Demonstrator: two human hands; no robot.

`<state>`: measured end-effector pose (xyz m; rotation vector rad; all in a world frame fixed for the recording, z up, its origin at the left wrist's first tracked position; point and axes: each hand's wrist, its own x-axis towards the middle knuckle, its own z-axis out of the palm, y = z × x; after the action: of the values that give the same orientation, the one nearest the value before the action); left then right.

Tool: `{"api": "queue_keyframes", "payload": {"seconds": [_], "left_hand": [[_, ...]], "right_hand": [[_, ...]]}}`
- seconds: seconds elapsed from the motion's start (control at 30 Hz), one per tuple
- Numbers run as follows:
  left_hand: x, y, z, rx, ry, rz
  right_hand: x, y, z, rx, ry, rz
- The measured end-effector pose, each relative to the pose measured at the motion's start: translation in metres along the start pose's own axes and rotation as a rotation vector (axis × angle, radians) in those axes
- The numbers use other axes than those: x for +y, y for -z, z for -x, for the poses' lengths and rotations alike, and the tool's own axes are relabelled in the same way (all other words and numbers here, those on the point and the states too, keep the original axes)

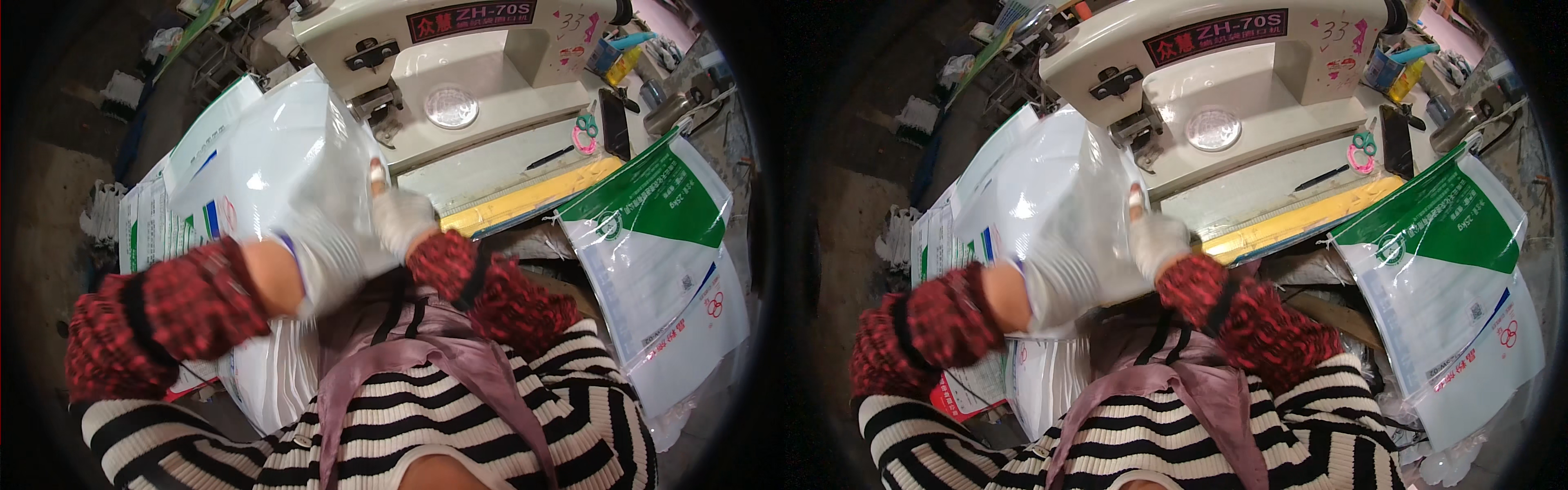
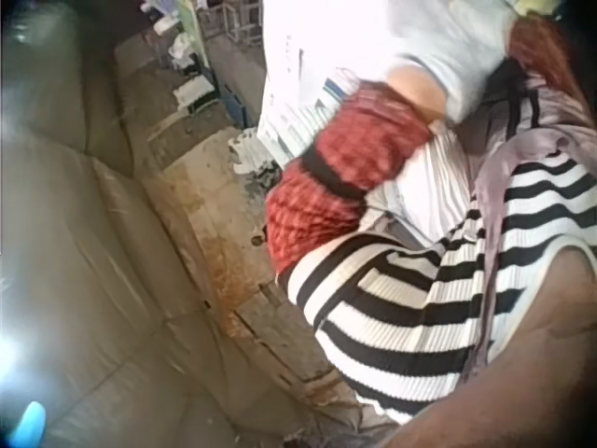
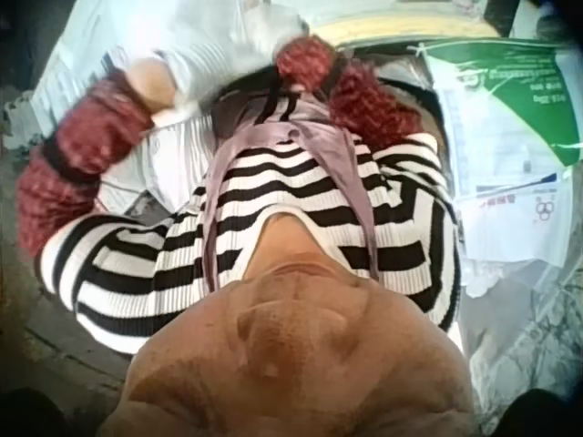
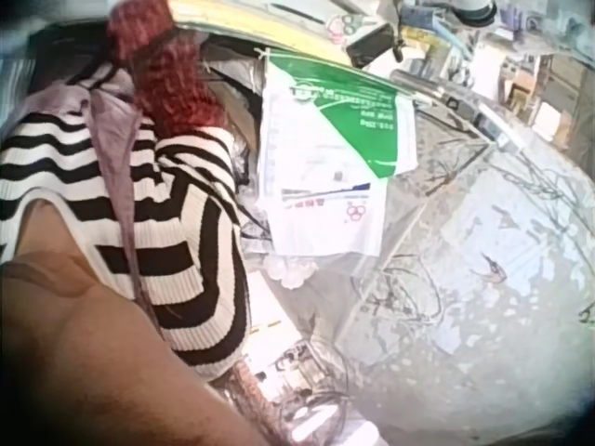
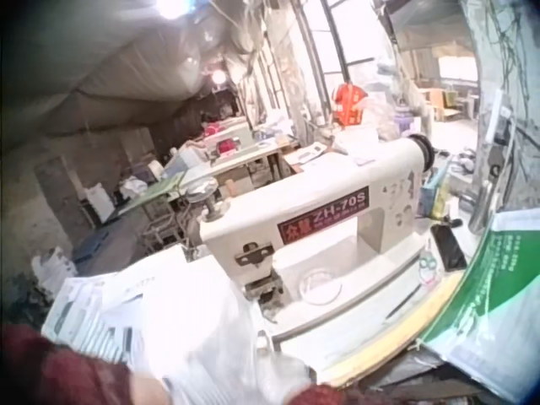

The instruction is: The person picks up a printed bag, inserts a clear plastic liner into it by hand, and aligns the edges. They then feed the top of the combined bag and liner through a sewing machine to seal them before setting the finished bag aside.

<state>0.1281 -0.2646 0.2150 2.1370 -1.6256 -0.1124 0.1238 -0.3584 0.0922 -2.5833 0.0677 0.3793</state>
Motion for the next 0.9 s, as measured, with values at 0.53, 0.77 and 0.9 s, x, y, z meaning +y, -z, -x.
{"api": "queue_keyframes", "payload": {"seconds": [0.53, 0.77, 0.9], "left_hand": [[-0.003, -0.033, 0.009, 0.012, -0.188, -0.074], [-0.059, -0.082, 0.103, -0.715, -0.077, -0.590], [0.038, -0.052, 0.002, -0.848, -0.101, -0.250]], "right_hand": [[-0.009, 0.004, 0.008, 0.000, 0.041, -0.114], [-0.003, 0.012, -0.053, 0.039, 0.009, 0.128], [0.019, -0.018, -0.014, -0.019, 0.033, -0.241]]}}
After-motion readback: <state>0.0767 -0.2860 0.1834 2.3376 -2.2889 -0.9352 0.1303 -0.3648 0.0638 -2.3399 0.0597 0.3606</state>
